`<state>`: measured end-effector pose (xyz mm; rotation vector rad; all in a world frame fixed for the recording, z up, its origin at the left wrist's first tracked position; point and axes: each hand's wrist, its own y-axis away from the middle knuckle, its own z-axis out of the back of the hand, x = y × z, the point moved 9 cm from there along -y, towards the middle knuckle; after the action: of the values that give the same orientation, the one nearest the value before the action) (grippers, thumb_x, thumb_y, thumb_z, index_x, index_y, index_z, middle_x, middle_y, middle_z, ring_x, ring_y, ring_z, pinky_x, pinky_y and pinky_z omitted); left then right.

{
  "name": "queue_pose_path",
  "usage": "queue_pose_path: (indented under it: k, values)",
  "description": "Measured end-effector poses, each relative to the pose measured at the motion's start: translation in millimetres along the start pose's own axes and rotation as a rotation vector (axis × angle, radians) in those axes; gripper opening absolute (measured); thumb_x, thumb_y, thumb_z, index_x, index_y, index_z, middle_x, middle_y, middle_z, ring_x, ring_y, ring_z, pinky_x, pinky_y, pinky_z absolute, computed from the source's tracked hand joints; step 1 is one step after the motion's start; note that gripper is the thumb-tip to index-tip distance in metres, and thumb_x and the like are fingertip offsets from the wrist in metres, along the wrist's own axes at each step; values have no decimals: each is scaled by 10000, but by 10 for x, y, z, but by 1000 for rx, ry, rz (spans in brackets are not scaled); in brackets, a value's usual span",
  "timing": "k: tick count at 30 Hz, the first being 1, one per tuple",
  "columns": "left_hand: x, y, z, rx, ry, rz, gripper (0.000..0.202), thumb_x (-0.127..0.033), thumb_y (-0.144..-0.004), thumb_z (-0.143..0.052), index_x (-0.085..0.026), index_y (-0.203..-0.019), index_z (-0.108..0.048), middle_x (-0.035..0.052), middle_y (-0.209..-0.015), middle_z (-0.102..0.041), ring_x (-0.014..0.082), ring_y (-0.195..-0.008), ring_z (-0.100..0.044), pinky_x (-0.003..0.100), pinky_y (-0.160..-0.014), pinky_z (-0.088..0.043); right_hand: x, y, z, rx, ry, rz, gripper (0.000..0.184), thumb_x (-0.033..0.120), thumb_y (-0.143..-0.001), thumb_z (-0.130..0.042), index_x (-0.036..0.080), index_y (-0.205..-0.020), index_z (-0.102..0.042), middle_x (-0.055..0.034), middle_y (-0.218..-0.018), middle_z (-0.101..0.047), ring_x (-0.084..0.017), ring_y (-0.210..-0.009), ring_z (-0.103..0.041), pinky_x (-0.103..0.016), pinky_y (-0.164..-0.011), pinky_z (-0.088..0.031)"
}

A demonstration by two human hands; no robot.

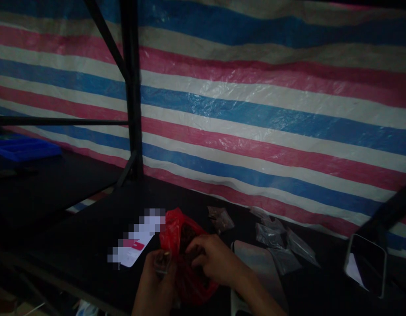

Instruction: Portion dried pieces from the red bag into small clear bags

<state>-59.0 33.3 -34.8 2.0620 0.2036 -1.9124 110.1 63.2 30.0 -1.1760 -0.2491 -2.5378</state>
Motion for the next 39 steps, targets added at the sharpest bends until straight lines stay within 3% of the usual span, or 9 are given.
queue_pose_path:
  k: [4, 8, 11, 19, 23, 27, 32, 35, 39]
  values:
    - [-160, 18, -66, -19, 0, -74, 672, -782, -593, -803, -228, -915, -603, 10, -717, -682, 246, -628, -683, 330, -505, -515, -197, -16, 46, -58, -152, -60, 305, 57, -712, -728, 224, -951, -819, -9, -898, -817, -206, -874, -762, -276, -755, -527]
    - [-303, 22, -285, 59, -19, -166, 629, -801, -659, -750, -242, -896, -588, 9, -726, -675, 254, -653, -695, 357, -559, -556, -352, -68, 126, -138, -299, -86, 246, 88, -686, -744, 205, -899, -784, -21, -924, -821, -216, -908, -766, -313, -812, -557]
    - [-398, -1, -421, 124, -64, -248, 520, -729, -738, -694, -242, -899, -611, 32, -764, -687, 273, -684, -703, 402, -622, -582, -439, -101, 189, -193, -394, -90, 183, 169, -701, -779, 196, -880, -754, -28, -885, -812, -222, -876, -773, -342, -820, -577]
    - [-508, -19, -319, 34, -257, -484, 236, -468, -853, -572, -250, -916, -637, 120, -1074, -573, 345, -976, -629, 552, -905, -555, -470, 57, 420, -270, -542, -58, 362, 423, -639, -924, 197, -855, -743, -40, -860, -781, -245, -874, -763, -398, -864, -580]
    - [-498, 26, -340, -25, -334, -540, 171, -404, -848, -553, -258, -914, -613, 126, -1039, -566, 375, -987, -570, 590, -914, -500, -217, 218, 508, -281, -558, -26, 291, 349, -724, -862, 201, -958, -772, -50, -967, -795, -242, -963, -754, -378, -912, -563]
    - [-466, 45, -393, 0, -383, -535, 182, -347, -814, -596, -264, -976, -609, 88, -962, -623, 359, -920, -597, 533, -837, -490, 242, 318, 456, -260, -513, 4, 224, 118, -758, -740, 226, -953, -764, -14, -951, -790, -221, -947, -756, -338, -876, -560]
    - [-458, 84, -491, 100, -352, -513, 299, -433, -850, -628, -247, -1083, -600, 90, -991, -658, 355, -932, -650, 501, -814, -519, 802, 434, 486, -301, -36, 186, 392, -49, -787, -600, 262, -972, -751, -2, -1111, -727, -185, -1067, -696, -316, -961, -512]
    - [-479, 123, -558, 163, -307, -528, 344, -477, -896, -590, -245, -1150, -585, 102, -1062, -655, 358, -1020, -654, 522, -881, -529, 857, 452, 468, -268, 91, 237, 463, -72, -810, -536, 262, -1067, -727, -23, -1213, -664, -183, -1115, -676, -319, -984, -512]
    - [-491, 152, -624, 247, -272, -546, 309, -399, -911, -573, -244, -1178, -583, 99, -1105, -646, 329, -1053, -654, 496, -896, -546, 771, 431, 453, -214, -5, 238, 443, -53, -830, -537, 266, -1079, -716, -21, -1258, -664, -186, -1182, -663, -321, -1037, -498]
